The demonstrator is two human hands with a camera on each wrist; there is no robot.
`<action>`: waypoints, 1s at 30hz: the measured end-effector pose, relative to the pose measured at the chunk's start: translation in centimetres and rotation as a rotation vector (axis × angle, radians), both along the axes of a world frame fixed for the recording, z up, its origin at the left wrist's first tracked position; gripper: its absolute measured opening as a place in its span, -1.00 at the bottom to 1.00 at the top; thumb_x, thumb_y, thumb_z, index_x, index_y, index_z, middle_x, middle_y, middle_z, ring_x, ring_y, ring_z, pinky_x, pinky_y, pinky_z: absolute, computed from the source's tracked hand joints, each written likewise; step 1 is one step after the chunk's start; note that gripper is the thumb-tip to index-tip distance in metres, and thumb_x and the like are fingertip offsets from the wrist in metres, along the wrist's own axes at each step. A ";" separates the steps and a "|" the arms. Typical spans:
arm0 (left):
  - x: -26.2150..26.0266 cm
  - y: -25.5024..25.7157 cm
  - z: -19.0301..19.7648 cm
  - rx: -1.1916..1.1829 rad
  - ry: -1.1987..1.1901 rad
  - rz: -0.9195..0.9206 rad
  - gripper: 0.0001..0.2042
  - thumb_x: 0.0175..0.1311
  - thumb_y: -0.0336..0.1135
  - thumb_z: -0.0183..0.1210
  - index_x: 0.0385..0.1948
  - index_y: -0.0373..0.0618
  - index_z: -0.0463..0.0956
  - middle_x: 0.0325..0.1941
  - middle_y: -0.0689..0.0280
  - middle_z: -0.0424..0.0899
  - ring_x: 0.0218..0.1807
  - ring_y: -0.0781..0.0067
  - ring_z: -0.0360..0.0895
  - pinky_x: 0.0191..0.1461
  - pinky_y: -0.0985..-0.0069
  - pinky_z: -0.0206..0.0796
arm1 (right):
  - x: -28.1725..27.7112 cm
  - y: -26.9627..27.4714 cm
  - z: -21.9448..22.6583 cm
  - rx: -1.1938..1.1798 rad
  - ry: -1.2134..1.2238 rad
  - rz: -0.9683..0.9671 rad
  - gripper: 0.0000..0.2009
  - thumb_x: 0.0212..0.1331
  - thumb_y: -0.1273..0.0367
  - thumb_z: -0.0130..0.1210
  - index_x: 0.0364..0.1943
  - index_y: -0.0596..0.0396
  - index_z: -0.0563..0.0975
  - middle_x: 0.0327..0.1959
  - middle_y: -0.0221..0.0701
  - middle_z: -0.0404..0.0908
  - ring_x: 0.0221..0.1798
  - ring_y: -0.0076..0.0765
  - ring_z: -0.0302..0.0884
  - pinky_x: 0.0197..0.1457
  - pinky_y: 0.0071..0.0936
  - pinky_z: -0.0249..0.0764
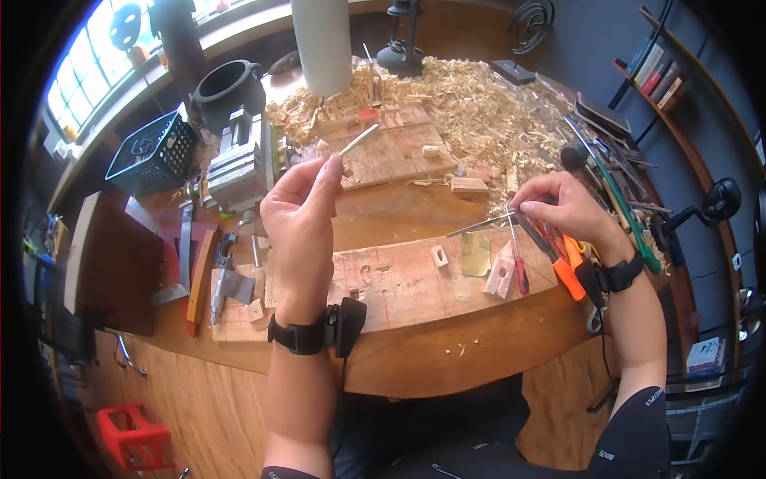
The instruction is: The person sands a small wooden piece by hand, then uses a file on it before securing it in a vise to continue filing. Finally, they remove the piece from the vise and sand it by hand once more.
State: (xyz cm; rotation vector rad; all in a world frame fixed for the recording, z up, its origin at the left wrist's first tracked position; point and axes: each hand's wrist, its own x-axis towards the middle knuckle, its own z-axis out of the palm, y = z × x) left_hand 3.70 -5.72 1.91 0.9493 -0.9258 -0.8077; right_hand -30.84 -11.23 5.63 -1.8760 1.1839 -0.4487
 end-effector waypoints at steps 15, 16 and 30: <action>-0.6 0.1 0.1 0.042 -0.045 -0.056 -0.81 0.39 -0.33 0.34 -0.18 -0.29 0.72 -0.38 0.43 0.71 -0.36 0.75 0.52 -0.28 0.74 0.26 | 3.8 1.9 0.0 -0.164 -0.350 -0.204 -0.89 0.30 0.42 0.27 -0.24 0.19 0.70 -0.41 -0.53 0.70 -0.36 -0.77 0.57 -0.26 -0.71 0.47; -0.7 0.1 0.0 0.063 -0.076 -0.072 -0.81 0.39 -0.33 0.34 -0.18 -0.30 0.72 -0.38 0.43 0.71 -0.35 0.75 0.52 -0.28 0.73 0.27 | 4.6 2.1 -0.1 -0.166 -0.356 -0.201 -0.89 0.30 0.42 0.27 -0.24 0.19 0.70 -0.41 -0.53 0.70 -0.36 -0.77 0.57 -0.26 -0.71 0.47; -1.1 -0.1 -0.4 0.125 -0.181 -0.197 -0.79 0.35 -0.35 0.37 -0.19 -0.37 0.71 -0.33 0.34 0.76 -0.28 0.68 0.60 -0.15 0.69 0.41 | 4.8 2.7 -2.6 -0.299 -0.003 -0.172 -0.86 0.25 0.52 0.20 -0.18 0.26 0.70 -0.23 -0.29 0.79 -0.13 -0.49 0.75 -0.06 -0.50 0.64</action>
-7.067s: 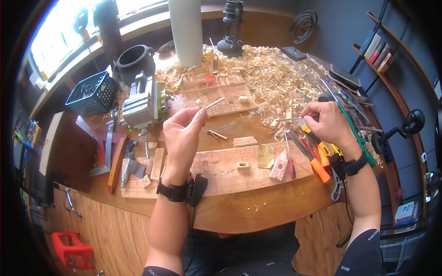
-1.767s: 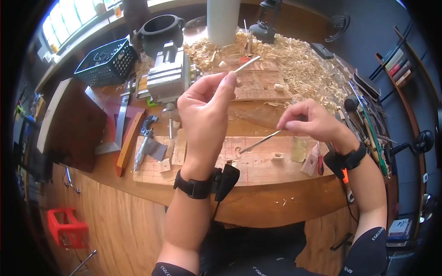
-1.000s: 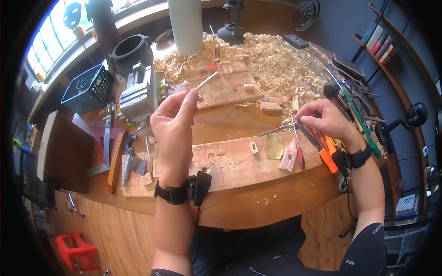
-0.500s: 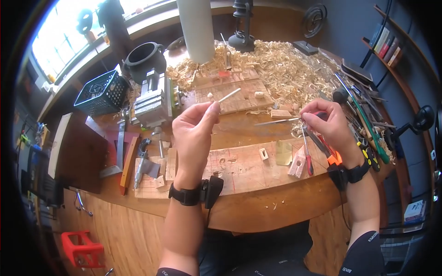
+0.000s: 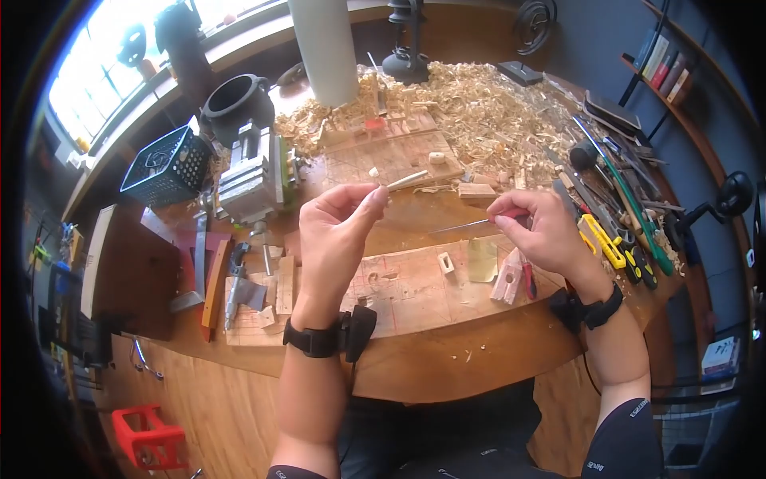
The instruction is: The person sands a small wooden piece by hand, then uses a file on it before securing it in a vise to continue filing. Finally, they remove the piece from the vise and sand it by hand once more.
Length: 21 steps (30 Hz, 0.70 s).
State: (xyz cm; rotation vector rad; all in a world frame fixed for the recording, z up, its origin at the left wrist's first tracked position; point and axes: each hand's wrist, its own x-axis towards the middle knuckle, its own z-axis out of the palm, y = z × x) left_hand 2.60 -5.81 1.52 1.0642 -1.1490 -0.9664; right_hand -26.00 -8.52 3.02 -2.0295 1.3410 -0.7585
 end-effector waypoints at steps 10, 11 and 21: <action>-0.7 0.0 -0.9 0.055 -0.155 -0.106 -0.80 0.33 -0.31 0.40 -0.25 -0.31 0.73 -0.41 0.42 0.73 -0.39 0.78 0.53 -0.32 0.73 0.33 | -1.4 -1.3 -2.0 -0.107 0.175 0.091 -0.83 0.14 0.40 0.27 -0.23 0.16 0.72 -0.30 -0.19 0.78 -0.23 -0.13 0.77 -0.08 -0.31 0.64; -0.7 0.0 -0.9 0.055 -0.155 -0.111 -0.80 0.33 -0.31 0.40 -0.25 -0.31 0.73 -0.41 0.42 0.73 -0.39 0.78 0.53 -0.32 0.73 0.33 | -1.6 -1.4 -2.1 -0.106 0.176 0.087 -0.83 0.14 0.40 0.27 -0.23 0.16 0.72 -0.30 -0.19 0.78 -0.23 -0.13 0.77 -0.08 -0.31 0.64; -0.8 0.1 -0.9 0.092 -0.228 -0.164 -0.79 0.34 -0.29 0.38 -0.29 -0.31 0.73 -0.48 0.45 0.71 -0.43 0.80 0.48 -0.38 0.72 0.27 | -3.2 -1.8 0.1 -0.148 0.203 -0.125 -0.77 0.26 0.26 0.29 -0.33 0.17 0.72 -0.55 -0.25 0.68 -0.48 -0.32 0.64 -0.33 -0.34 0.50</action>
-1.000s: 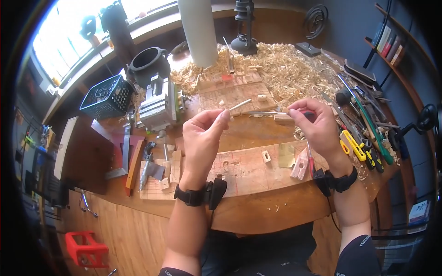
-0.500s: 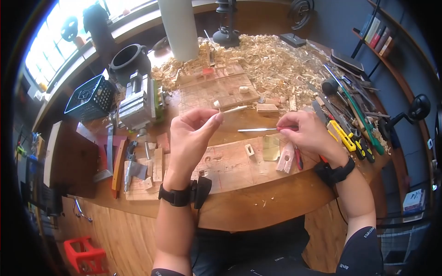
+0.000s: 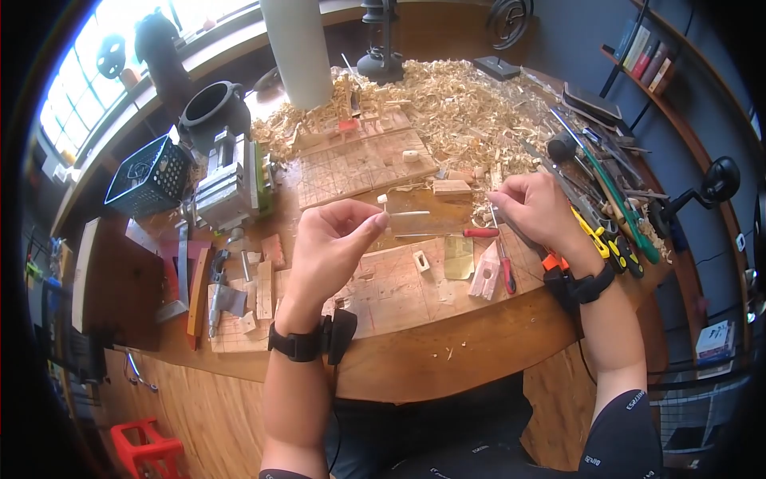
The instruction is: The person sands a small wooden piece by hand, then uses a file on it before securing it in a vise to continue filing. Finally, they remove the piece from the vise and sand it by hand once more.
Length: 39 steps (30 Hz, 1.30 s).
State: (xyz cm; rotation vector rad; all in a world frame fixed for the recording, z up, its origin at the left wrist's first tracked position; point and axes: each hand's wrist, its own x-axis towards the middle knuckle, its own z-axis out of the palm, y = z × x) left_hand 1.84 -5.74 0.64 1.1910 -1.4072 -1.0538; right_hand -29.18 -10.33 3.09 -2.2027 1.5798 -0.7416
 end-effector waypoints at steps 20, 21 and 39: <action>0.1 -0.3 -0.5 -0.001 -0.042 0.010 -0.78 0.33 -0.28 0.38 -0.25 -0.31 0.74 -0.59 0.50 0.59 -0.54 0.80 0.37 -0.50 0.68 0.17 | 5.8 5.2 -2.8 -0.309 0.421 0.383 -0.87 -0.02 0.30 0.30 -0.52 0.03 0.63 -0.50 -0.35 0.62 -0.32 -0.11 0.67 -0.25 -0.15 0.61; 0.1 -0.3 -0.6 -0.002 -0.042 0.012 -0.78 0.33 -0.28 0.38 -0.25 -0.31 0.74 -0.59 0.50 0.59 -0.54 0.80 0.37 -0.50 0.68 0.17 | 5.8 5.2 -3.0 -0.326 0.463 0.386 -0.88 -0.01 0.31 0.29 -0.52 0.04 0.65 -0.53 -0.34 0.63 -0.37 -0.11 0.67 -0.27 -0.18 0.62; -0.7 0.1 -0.3 0.033 -0.092 -0.020 -0.80 0.31 -0.32 0.37 -0.29 -0.32 0.75 -0.49 0.38 0.73 -0.44 0.75 0.49 -0.40 0.62 0.32 | 9.1 3.6 -0.4 -0.558 -0.049 0.277 -0.95 0.02 0.43 0.29 -0.46 0.07 0.63 -0.45 -0.34 0.68 -0.29 -0.14 0.66 -0.24 -0.23 0.57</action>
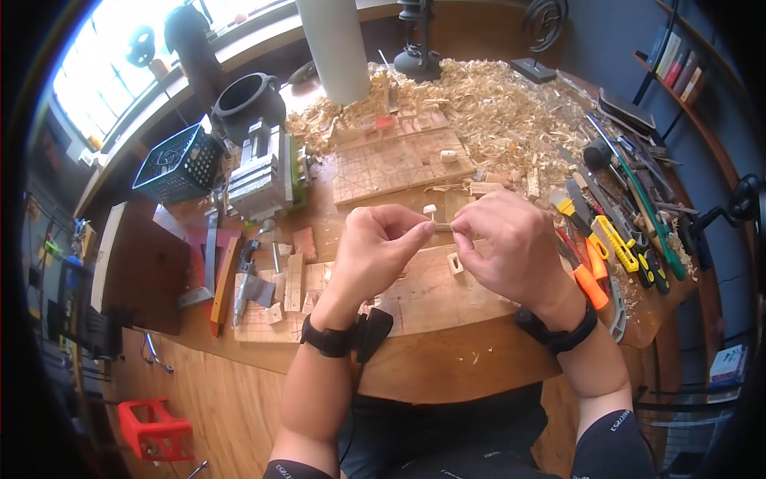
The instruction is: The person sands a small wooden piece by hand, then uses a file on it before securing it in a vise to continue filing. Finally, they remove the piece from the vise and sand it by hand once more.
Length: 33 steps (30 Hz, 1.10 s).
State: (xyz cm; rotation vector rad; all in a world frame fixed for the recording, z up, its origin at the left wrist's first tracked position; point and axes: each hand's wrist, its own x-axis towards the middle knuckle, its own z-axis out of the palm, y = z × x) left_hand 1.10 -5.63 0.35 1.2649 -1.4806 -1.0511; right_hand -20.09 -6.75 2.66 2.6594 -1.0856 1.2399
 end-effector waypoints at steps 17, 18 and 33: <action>-0.4 0.2 0.0 0.007 0.063 -0.002 -0.80 0.33 -0.31 0.37 -0.28 -0.32 0.75 -0.47 0.39 0.74 -0.47 0.78 0.49 -0.44 0.67 0.29 | -1.4 -1.1 -1.9 0.366 -0.314 0.230 -0.93 0.12 0.51 0.36 -0.34 0.19 0.68 -0.29 -0.25 0.76 -0.17 -0.13 0.71 -0.05 -0.31 0.57; -0.3 0.2 0.0 0.005 0.062 0.000 -0.80 0.33 -0.31 0.37 -0.28 -0.32 0.75 -0.47 0.39 0.74 -0.47 0.78 0.49 -0.44 0.67 0.29 | -1.3 -1.1 -2.0 0.371 -0.342 0.217 -0.92 0.12 0.51 0.37 -0.34 0.18 0.68 -0.28 -0.25 0.76 -0.16 -0.13 0.72 -0.05 -0.31 0.57; -0.1 0.2 0.3 0.093 0.158 -0.015 -0.80 0.33 -0.30 0.38 -0.31 -0.30 0.75 -0.42 0.36 0.75 -0.40 0.74 0.53 -0.34 0.67 0.35 | -1.5 -1.0 -2.0 0.377 -0.400 0.152 -0.89 0.14 0.58 0.31 -0.26 0.16 0.72 -0.32 -0.23 0.77 -0.26 -0.21 0.76 -0.15 -0.38 0.61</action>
